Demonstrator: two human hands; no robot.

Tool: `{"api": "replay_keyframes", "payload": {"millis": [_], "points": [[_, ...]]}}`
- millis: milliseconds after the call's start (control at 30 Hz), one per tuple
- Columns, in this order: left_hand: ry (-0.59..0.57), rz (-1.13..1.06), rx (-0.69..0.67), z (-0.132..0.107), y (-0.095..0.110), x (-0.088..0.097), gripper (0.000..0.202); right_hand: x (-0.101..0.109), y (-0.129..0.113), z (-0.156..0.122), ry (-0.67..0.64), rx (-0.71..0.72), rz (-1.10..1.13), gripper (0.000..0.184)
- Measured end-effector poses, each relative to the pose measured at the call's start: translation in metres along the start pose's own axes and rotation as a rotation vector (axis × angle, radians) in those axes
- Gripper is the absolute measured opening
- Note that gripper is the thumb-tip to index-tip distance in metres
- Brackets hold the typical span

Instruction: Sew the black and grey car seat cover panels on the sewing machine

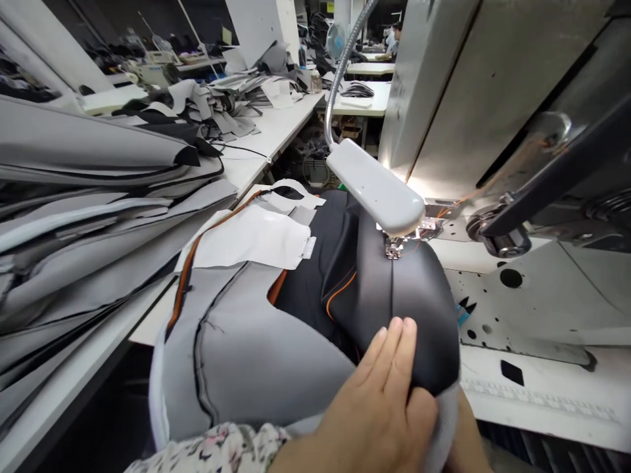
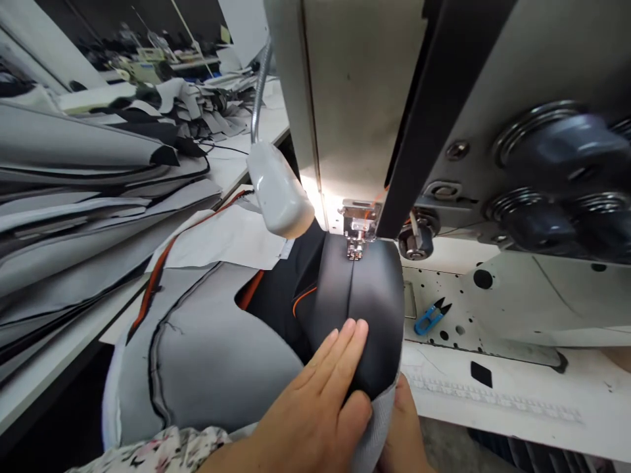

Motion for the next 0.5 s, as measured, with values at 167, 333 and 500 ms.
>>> {"api": "replay_keyframes", "payload": {"millis": [167,333,500], "points": [[0.043,-0.007,-0.104,0.008,0.002,-0.008,0.010,-0.003,-0.009,0.004,0.162,-0.004,-0.067,0.027],[-0.005,-0.010,-0.113,0.016,-0.008,-0.009,0.002,-0.016,-0.024,0.011,0.170,0.011,-0.094,0.036],[-0.072,-0.022,-0.147,0.026,-0.018,-0.004,0.012,-0.030,-0.027,0.020,0.034,-0.112,0.058,0.040]]}}
Point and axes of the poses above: each hand's wrist, its own z-axis towards the middle knuckle, its own x-axis out of the back of the hand, y = z × x, the point moved 3 cm from there along z, towards the middle knuckle, and after that the axes turned 9 degrees about z, right-handed, at the moved point
